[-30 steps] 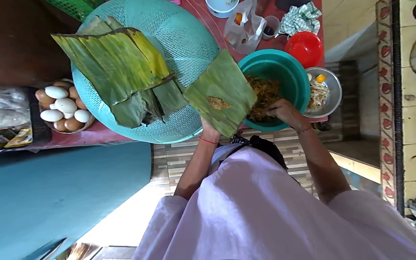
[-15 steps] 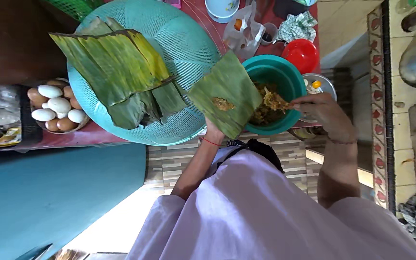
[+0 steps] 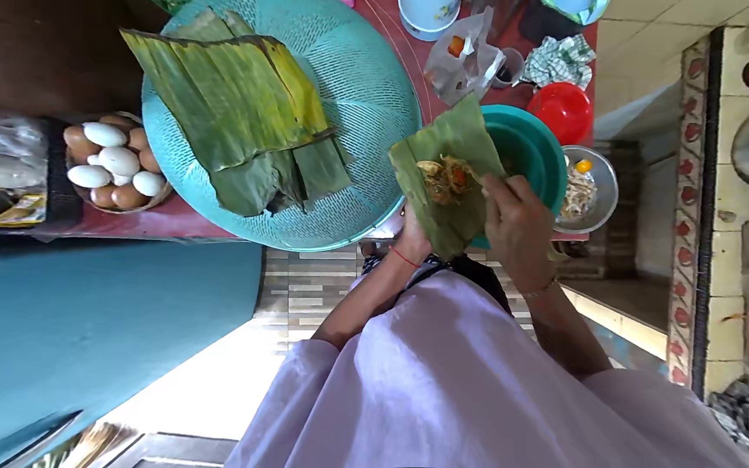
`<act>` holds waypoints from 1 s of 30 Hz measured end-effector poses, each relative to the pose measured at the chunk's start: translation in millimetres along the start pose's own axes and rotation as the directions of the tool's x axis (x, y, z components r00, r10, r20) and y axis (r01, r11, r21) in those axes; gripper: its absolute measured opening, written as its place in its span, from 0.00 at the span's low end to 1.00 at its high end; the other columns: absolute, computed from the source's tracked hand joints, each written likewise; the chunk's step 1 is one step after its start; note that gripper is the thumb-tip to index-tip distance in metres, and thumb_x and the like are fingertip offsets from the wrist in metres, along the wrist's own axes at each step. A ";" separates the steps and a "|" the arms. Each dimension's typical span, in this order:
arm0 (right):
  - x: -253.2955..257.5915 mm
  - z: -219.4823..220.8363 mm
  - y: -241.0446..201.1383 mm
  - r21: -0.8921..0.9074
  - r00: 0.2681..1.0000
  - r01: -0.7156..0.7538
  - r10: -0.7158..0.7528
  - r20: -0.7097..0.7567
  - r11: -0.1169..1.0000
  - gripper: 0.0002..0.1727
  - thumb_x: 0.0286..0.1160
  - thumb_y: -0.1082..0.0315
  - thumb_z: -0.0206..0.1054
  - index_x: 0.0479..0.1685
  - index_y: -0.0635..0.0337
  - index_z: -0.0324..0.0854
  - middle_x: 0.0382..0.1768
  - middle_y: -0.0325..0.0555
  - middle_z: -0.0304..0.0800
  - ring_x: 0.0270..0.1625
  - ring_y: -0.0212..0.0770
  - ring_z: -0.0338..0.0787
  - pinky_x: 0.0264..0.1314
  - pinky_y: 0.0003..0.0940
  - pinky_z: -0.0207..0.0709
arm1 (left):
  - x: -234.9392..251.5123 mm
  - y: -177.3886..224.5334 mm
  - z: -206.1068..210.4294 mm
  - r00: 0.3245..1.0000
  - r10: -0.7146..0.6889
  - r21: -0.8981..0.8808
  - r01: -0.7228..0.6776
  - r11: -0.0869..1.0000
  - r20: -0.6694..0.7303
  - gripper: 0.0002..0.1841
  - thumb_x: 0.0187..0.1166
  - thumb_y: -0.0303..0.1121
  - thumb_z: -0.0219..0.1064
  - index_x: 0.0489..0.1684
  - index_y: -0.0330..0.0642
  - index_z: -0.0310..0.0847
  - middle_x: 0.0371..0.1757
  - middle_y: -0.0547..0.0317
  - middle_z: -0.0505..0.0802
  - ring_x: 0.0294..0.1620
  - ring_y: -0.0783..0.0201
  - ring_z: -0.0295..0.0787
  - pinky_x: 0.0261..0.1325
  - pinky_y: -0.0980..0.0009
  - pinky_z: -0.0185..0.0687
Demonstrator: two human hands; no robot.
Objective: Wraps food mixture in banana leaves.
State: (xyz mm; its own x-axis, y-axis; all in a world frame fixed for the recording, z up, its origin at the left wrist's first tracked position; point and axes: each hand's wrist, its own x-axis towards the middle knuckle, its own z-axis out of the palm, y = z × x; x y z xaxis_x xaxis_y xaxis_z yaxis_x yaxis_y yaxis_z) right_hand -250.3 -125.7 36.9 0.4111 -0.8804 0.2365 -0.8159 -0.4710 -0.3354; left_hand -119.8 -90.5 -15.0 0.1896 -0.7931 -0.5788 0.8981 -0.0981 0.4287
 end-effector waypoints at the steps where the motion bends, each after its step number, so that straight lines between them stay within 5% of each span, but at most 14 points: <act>1: -0.7 -1.8 -0.1 0.016 1.000 -0.004 0.004 -0.009 1.000 0.15 0.83 0.72 0.62 0.61 0.63 0.90 0.42 0.60 0.88 0.35 0.56 0.91 0.28 0.48 0.83 | 1.3 0.3 -2.2 1.000 0.000 -0.004 0.000 1.000 0.008 0.28 0.94 0.50 0.28 0.47 0.55 0.80 0.39 0.66 0.93 0.45 0.71 0.91 0.48 0.70 0.89; 7: -3.7 -1.6 2.2 0.083 0.999 -0.019 0.016 0.038 0.996 0.13 0.81 0.72 0.65 0.58 0.62 0.91 0.42 0.59 0.90 0.35 0.58 0.92 0.29 0.52 0.84 | 5.9 6.0 -7.7 1.000 -0.029 -0.044 0.028 0.999 -0.010 0.31 0.93 0.54 0.25 0.48 0.54 0.79 0.39 0.65 0.93 0.44 0.71 0.91 0.47 0.70 0.89; 12: 7.1 -29.3 40.1 0.104 0.973 -0.229 0.225 0.047 0.968 0.16 0.91 0.63 0.57 0.62 0.59 0.87 0.49 0.61 0.90 0.43 0.61 0.92 0.39 0.61 0.83 | 9.2 17.1 -27.7 1.000 -0.021 -0.114 0.019 0.993 -0.008 0.33 0.92 0.57 0.24 0.49 0.55 0.80 0.42 0.64 0.94 0.46 0.69 0.92 0.47 0.69 0.91; 16: 34.3 1.5 79.5 -0.143 0.833 -0.437 0.459 0.309 0.888 0.17 0.90 0.67 0.55 0.61 0.64 0.86 0.63 0.67 0.88 0.61 0.72 0.89 0.55 0.75 0.78 | 19.1 18.9 -45.3 1.000 0.004 -0.115 -0.003 0.993 0.006 0.32 0.91 0.60 0.27 0.51 0.56 0.80 0.45 0.64 0.94 0.49 0.68 0.92 0.50 0.66 0.90; 19: 47.8 42.4 100.2 -0.293 0.750 -0.412 0.503 0.430 0.863 0.16 0.81 0.72 0.62 0.62 0.69 0.85 0.64 0.69 0.86 0.62 0.75 0.87 0.55 0.77 0.77 | 31.0 16.9 -60.5 0.990 -0.042 -0.169 0.065 0.983 0.133 0.36 0.86 0.68 0.35 0.69 0.54 0.79 0.64 0.55 0.91 0.65 0.57 0.88 0.64 0.55 0.87; 21: 47.6 60.1 101.4 -0.300 0.752 -0.381 0.482 0.449 0.875 0.16 0.80 0.72 0.61 0.59 0.70 0.86 0.61 0.69 0.88 0.59 0.74 0.89 0.51 0.75 0.78 | 33.0 17.2 -59.9 0.985 -0.068 -0.179 0.097 0.979 0.161 0.39 0.83 0.71 0.36 0.71 0.53 0.77 0.68 0.52 0.89 0.68 0.55 0.86 0.66 0.52 0.86; 24: 49.0 60.2 84.4 -0.286 0.696 -0.404 0.495 0.520 0.869 0.15 0.82 0.70 0.60 0.53 0.71 0.87 0.53 0.71 0.91 0.56 0.73 0.91 0.50 0.73 0.79 | 26.9 22.6 -46.6 0.992 -0.083 -0.175 0.099 0.980 0.096 0.37 0.86 0.68 0.34 0.67 0.50 0.77 0.62 0.52 0.91 0.65 0.56 0.88 0.63 0.53 0.87; 26: 48.1 49.8 75.8 -0.285 0.644 -0.441 0.521 0.560 0.851 0.15 0.83 0.67 0.60 0.55 0.68 0.88 0.52 0.70 0.92 0.56 0.72 0.91 0.51 0.73 0.78 | 17.5 27.0 -31.9 0.995 -0.081 -0.140 0.071 0.988 -0.066 0.32 0.90 0.63 0.30 0.55 0.53 0.78 0.47 0.60 0.92 0.51 0.64 0.91 0.52 0.61 0.90; 30: 40.3 37.8 76.2 -0.247 0.579 -0.523 0.552 0.600 0.816 0.16 0.86 0.63 0.59 0.59 0.59 0.90 0.54 0.66 0.92 0.59 0.70 0.90 0.56 0.73 0.77 | 18.3 19.7 -46.4 1.000 0.024 -0.142 -0.023 0.990 0.001 0.32 0.91 0.60 0.29 0.52 0.55 0.80 0.45 0.61 0.94 0.50 0.65 0.93 0.52 0.63 0.92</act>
State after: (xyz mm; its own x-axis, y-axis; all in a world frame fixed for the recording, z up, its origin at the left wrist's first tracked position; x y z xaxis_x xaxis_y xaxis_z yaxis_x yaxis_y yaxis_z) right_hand -280.5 -199.1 -13.6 0.0312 -0.8029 -0.5953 -0.9811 0.0892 -0.1718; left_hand -80.3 -79.1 -49.3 0.2104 -0.7961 -0.5674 0.9407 0.0069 0.3392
